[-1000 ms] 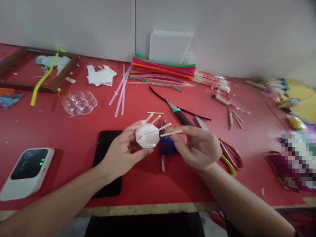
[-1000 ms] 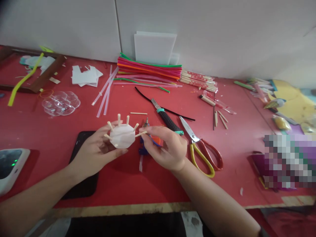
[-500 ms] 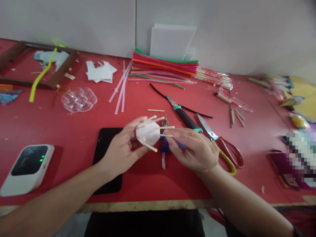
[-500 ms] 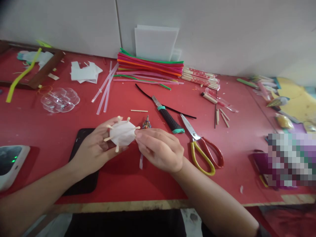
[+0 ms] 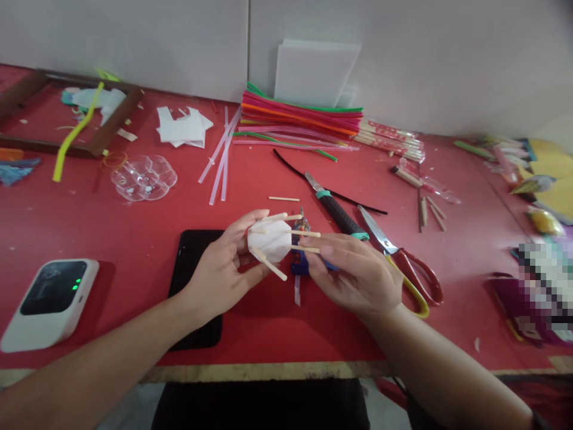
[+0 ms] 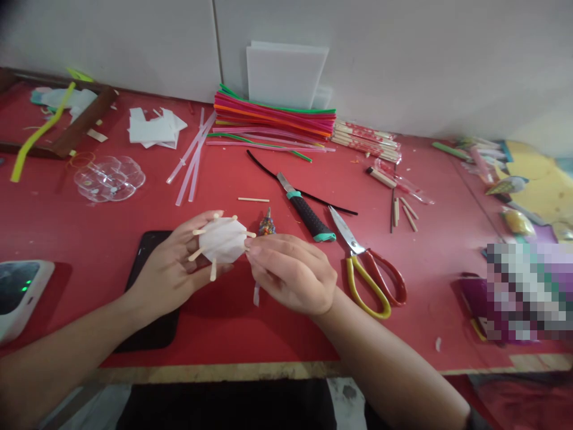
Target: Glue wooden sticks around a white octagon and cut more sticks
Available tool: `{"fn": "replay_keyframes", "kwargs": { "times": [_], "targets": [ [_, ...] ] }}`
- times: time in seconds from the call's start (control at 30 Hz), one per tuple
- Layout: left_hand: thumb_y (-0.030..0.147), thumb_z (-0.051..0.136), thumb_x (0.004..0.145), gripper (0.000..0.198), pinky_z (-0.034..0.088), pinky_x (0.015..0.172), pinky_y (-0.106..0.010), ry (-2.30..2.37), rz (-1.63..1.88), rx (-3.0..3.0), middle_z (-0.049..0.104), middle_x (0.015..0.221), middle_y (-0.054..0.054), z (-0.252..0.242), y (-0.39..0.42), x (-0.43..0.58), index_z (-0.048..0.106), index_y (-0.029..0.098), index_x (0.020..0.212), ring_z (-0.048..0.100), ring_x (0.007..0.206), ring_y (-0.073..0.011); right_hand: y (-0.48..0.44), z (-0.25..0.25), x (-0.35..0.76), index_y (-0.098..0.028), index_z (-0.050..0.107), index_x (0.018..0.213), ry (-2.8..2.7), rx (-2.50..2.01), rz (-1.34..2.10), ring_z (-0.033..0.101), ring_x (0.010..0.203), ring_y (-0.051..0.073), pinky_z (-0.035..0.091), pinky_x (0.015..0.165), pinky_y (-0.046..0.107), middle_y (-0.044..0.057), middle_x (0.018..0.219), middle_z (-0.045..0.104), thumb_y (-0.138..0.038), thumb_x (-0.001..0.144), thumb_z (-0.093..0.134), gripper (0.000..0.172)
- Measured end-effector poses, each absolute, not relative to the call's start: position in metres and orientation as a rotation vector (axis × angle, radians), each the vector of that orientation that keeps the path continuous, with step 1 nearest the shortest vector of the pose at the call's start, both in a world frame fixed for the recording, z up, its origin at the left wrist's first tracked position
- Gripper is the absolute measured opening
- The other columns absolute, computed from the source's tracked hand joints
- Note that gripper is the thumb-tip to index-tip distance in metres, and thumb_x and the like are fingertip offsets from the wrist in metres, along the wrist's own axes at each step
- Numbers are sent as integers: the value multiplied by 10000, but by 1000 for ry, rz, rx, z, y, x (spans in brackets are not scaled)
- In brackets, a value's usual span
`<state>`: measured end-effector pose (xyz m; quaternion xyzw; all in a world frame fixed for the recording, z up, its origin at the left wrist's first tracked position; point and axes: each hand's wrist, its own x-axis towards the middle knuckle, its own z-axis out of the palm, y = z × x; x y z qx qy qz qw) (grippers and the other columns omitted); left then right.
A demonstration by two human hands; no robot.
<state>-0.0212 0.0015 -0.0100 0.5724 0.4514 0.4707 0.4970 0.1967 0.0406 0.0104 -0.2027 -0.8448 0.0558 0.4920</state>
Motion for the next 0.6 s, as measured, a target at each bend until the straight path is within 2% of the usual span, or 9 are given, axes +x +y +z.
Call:
{"fn": "replay_keyframes", "kwargs": {
  "times": [0.3,0.5,0.6],
  "targets": [
    [217,818,804,653,581,1055,-381,1051,1148,1303,636,1430,-76,-11,1,-20,529,264,1388,680,1229,-262,40,13,198,-259,513,1401,-2101,-507,112,795,891,207,707,691,306,64,997,808,-14,834,710,649],
    [220,807,805,662,594,1019,-370,1041,1135,1278,684,1358,-92,-8,2,-20,509,233,1396,708,1175,-257,37,8,201,-233,611,1266,-2120,-532,0,791,909,219,705,703,314,75,1001,807,-53,809,760,514],
    [212,803,808,652,592,1018,-374,1033,1144,1269,688,1346,-89,-7,2,-19,510,236,1390,715,1160,-251,35,6,202,-211,630,1250,-2123,-529,-7,789,914,222,704,736,315,88,1012,806,-49,790,776,509]
  ]
}}
